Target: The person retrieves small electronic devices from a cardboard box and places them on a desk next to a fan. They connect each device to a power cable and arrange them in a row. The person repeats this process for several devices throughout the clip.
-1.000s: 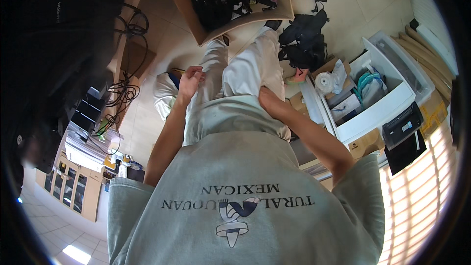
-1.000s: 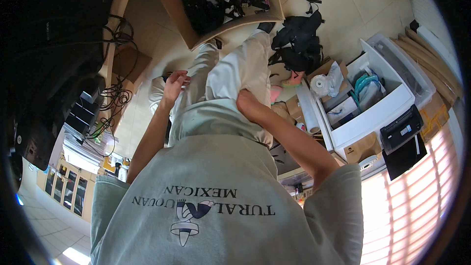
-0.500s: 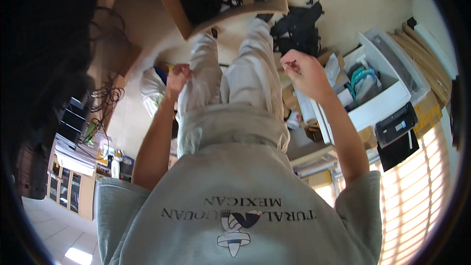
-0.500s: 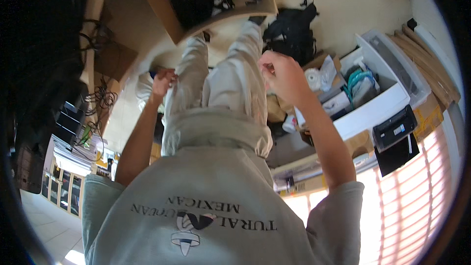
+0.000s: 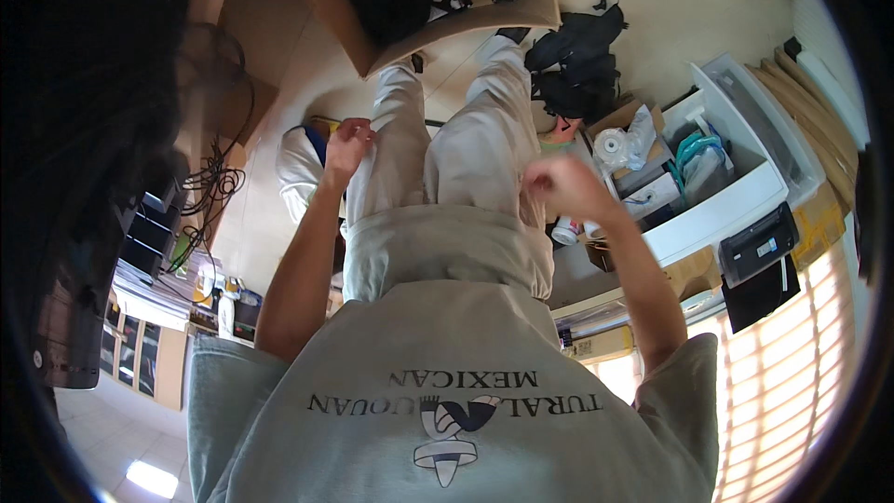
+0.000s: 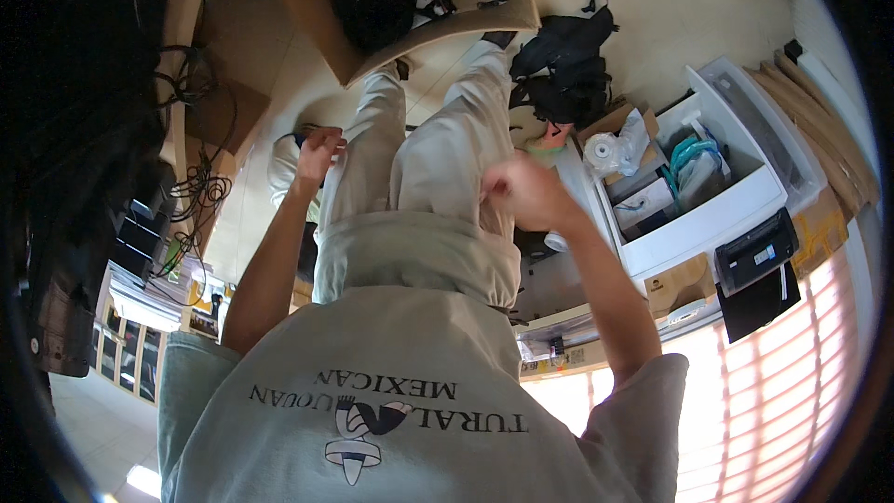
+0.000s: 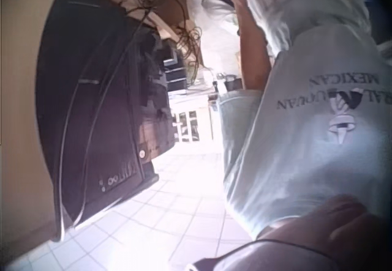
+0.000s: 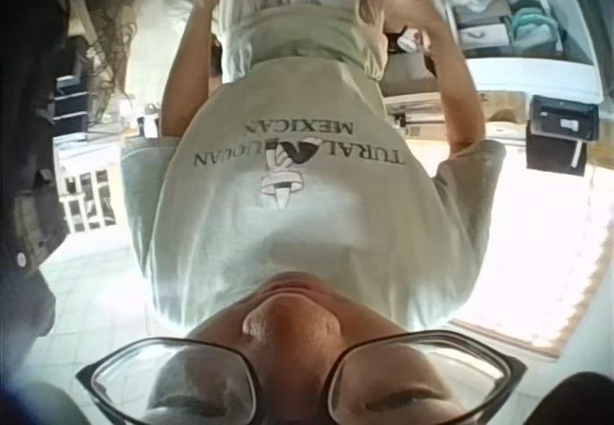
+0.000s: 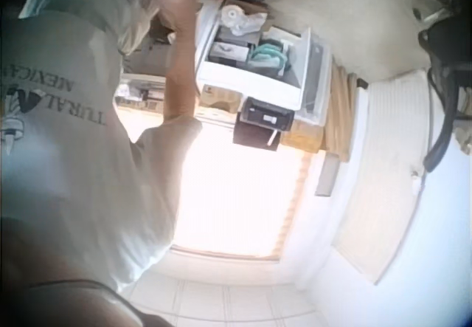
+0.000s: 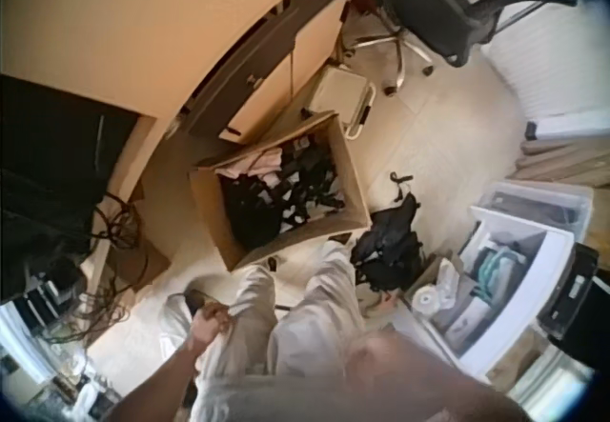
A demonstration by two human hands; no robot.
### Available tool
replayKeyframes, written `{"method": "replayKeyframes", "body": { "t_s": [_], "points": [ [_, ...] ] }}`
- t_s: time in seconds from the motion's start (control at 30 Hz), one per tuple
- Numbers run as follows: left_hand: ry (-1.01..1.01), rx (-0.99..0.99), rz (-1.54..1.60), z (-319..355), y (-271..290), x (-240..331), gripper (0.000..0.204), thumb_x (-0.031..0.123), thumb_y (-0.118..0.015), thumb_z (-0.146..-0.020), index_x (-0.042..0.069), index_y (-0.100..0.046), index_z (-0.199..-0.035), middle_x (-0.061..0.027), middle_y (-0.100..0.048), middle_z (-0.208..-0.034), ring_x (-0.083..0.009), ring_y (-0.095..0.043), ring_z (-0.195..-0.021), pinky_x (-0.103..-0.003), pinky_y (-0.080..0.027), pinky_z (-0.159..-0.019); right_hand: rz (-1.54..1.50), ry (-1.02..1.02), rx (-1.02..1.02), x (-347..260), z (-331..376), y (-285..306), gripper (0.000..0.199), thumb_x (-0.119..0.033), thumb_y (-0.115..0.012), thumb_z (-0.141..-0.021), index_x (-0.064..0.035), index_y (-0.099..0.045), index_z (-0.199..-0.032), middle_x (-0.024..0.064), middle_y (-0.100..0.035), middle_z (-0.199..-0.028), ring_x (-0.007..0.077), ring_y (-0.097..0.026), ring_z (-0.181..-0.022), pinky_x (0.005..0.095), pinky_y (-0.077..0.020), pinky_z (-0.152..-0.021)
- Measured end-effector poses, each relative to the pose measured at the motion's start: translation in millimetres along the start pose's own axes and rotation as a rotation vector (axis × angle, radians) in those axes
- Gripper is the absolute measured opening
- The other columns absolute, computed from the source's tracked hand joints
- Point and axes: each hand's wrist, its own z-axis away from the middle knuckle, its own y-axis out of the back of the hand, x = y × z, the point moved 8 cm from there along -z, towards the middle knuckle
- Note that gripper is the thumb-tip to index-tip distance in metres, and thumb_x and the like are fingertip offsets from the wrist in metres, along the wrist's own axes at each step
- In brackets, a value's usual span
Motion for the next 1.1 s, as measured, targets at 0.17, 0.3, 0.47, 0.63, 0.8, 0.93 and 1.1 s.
{"method": "replayKeyframes", "body": {
  "t_s": [0.17,0.3,0.47,0.63,0.8,0.93,1.1],
  "points": [
    [-0.112,0.15,-0.502,-51.2,10.1,-64.1,0.038,0.032,-0.067,-0.088,0.002,-0.068,-0.111,-0.0178,-0.072,-0.105,-0.0354,-0.069,-0.098,-0.042,-0.054,-0.09,0.175,0.055,0.475,11.0,-117.0,127.5,0.014,-0.019,-0.068,-0.087,-0.006,-0.073,-0.092,0.0093,-0.067,-0.073,0.0217,-0.068,-0.067,0.035,-0.0528,-0.064],
    [-0.092,-0.287,-1.123,-89.4,-36.8,-108.8,0.054,0.042,-0.063,-0.09,0.004,-0.059,-0.127,-0.027,-0.053,-0.136,-0.0435,-0.056,-0.121,-0.05,-0.05,-0.098,-0.335,-0.045,0.553,92.2,-285.9,166.9,0.023,-0.028,-0.065,-0.095,-0.0127,-0.075,-0.109,0.0053,-0.073,-0.092,0.0213,-0.071,-0.08,0.0331,-0.0566,-0.073],
    [0.045,0.257,-0.794,-104.3,-39.6,-67.4,0.059,0.047,-0.071,-0.083,0.012,-0.06,-0.13,-0.0192,-0.06,-0.129,-0.0404,-0.063,-0.112,-0.049,-0.052,-0.093,0.443,-0.194,0.403,198.1,-450.8,140.7,0.037,-0.033,-0.06,-0.097,-0.015,-0.065,-0.129,0.0131,-0.072,-0.116,0.0273,-0.07,-0.103,0.043,-0.0565,-0.089],
    [0.007,0.321,-0.668,-99.2,-53.6,-57.7,0.037,0.03,-0.067,-0.085,0.011,-0.064,-0.118,-0.0117,-0.065,-0.119,-0.0363,-0.062,-0.112,-0.046,-0.05,-0.094,0.795,-0.375,0.267,219.8,-533.2,141.4,0.045,-0.029,-0.061,-0.099,-0.0042,-0.054,-0.135,0.0192,-0.064,-0.125,0.036,-0.061,-0.116,0.05,-0.0481,-0.104],
    [-0.024,0.288,-0.622,-96.2,-59.2,-65.1,0.031,0.019,-0.066,-0.081,0.01,-0.065,-0.111,-0.0117,-0.066,-0.119,-0.0332,-0.06,-0.113,-0.046,-0.042,-0.099,1.024,-0.391,0.373,285.4,-596.2,180.9,0.052,-0.021,-0.049,-0.104,-0.0035,-0.038,-0.152,0.02,-0.04,-0.155,0.0371,-0.047,-0.136,0.0476,-0.0413,-0.115],
    [-0.087,0.268,-0.577,-106.0,-49.7,-62.7,0.031,0.013,-0.064,-0.076,0.008,-0.064,-0.107,-0.0139,-0.066,-0.117,-0.0344,-0.06,-0.108,-0.046,-0.04,-0.1,1.476,-0.143,0.279,329.3,-633.3,214.3,0.056,-0.01,-0.047,-0.098,-0.0034,-0.037,-0.153,0.019,-0.031,-0.162,0.0347,-0.036,-0.146,0.0424,-0.0326,-0.121],
    [-0.041,0.22,-0.555,-111.1,-42.8,-58.0,0.025,0.01,-0.059,-0.08,0.006,-0.061,-0.105,-0.014,-0.063,-0.116,-0.0343,-0.055,-0.11,-0.047,-0.04,-0.101,1.472,-0.129,0.327,271.8,-619.0,196.8,0.062,-0.008,-0.06,-0.092,-0.0024,-0.04,-0.151,0.0182,-0.036,-0.159,0.0335,-0.034,-0.147,0.0423,-0.0265,-0.123]
  ]
}}
